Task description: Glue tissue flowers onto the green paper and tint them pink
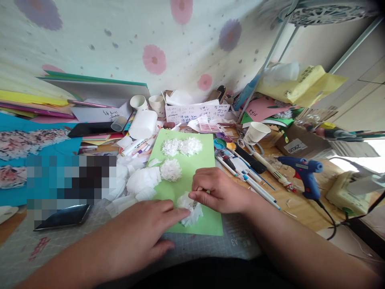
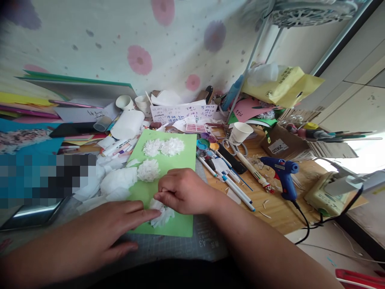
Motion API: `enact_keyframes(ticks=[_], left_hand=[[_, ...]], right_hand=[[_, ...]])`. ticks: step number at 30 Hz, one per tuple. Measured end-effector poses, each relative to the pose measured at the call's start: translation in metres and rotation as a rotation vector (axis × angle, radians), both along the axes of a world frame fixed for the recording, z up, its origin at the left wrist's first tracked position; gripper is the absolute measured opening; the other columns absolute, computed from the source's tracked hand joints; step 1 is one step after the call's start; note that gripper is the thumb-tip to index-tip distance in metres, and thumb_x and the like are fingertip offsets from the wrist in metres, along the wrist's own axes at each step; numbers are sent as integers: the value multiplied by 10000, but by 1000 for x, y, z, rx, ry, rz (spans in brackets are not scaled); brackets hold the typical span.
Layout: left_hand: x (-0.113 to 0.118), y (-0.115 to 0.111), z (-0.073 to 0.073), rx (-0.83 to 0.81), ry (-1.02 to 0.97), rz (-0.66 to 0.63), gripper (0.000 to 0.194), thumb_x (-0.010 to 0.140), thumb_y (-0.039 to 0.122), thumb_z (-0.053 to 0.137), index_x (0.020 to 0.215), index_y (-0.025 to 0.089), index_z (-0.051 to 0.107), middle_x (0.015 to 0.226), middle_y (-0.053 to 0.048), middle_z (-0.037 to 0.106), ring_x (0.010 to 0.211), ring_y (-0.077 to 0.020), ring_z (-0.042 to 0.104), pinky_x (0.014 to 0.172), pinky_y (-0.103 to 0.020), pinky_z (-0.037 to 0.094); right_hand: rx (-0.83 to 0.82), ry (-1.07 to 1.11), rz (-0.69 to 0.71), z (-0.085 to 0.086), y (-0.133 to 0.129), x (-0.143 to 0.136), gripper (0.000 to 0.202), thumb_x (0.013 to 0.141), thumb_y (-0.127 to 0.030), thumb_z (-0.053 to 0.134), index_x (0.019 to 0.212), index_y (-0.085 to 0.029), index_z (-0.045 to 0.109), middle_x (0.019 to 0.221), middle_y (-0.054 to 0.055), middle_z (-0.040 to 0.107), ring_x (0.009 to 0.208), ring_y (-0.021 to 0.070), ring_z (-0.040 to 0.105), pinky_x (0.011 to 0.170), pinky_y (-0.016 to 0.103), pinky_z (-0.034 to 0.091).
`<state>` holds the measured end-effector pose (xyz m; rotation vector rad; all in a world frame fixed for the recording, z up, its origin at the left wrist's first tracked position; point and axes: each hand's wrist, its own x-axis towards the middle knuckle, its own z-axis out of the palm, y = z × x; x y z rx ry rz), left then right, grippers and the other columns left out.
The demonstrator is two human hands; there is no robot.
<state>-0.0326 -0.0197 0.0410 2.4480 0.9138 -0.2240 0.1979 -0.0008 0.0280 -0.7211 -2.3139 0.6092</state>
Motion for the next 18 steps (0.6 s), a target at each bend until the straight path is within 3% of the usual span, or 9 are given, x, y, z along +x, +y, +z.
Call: enact_keyframes(ticks=[5,8,13,18], left_hand=[[-6,5,1,-43,-108,45,353,839,309,552,1184,380,562,982,31,645,859,-171,617,766,-272,445],[-6,8,-2,-20,-148,130,215,866,315,516,1066,303,592,887,32,626,776,-142,601,703,-245,430],[-5,8,-3,-40,-125,60,265,842,306,559,1103,334,588,1038,22,595,905,-160,593,792,-252,424],[-8,8,0,-59,-110,36,311,859,319,541,1163,376,567,1085,27,590,953,-165,592,834,-253,428]], right_hand=[[-127,276,-201,-4,4,11,258,900,-271,515,661,-174,507,604,-10,529,535,92,476,530,209,378],[-86,188,-232,-5,6,7,235,891,-258,532,675,-165,529,619,2,554,567,99,505,562,211,385],[-63,-95,-181,-4,7,1,238,878,-223,519,649,-159,522,604,2,519,563,107,484,546,212,353],[-180,165,-276,-8,7,5,286,903,-299,496,650,-165,504,599,-3,542,539,94,481,533,198,369]])
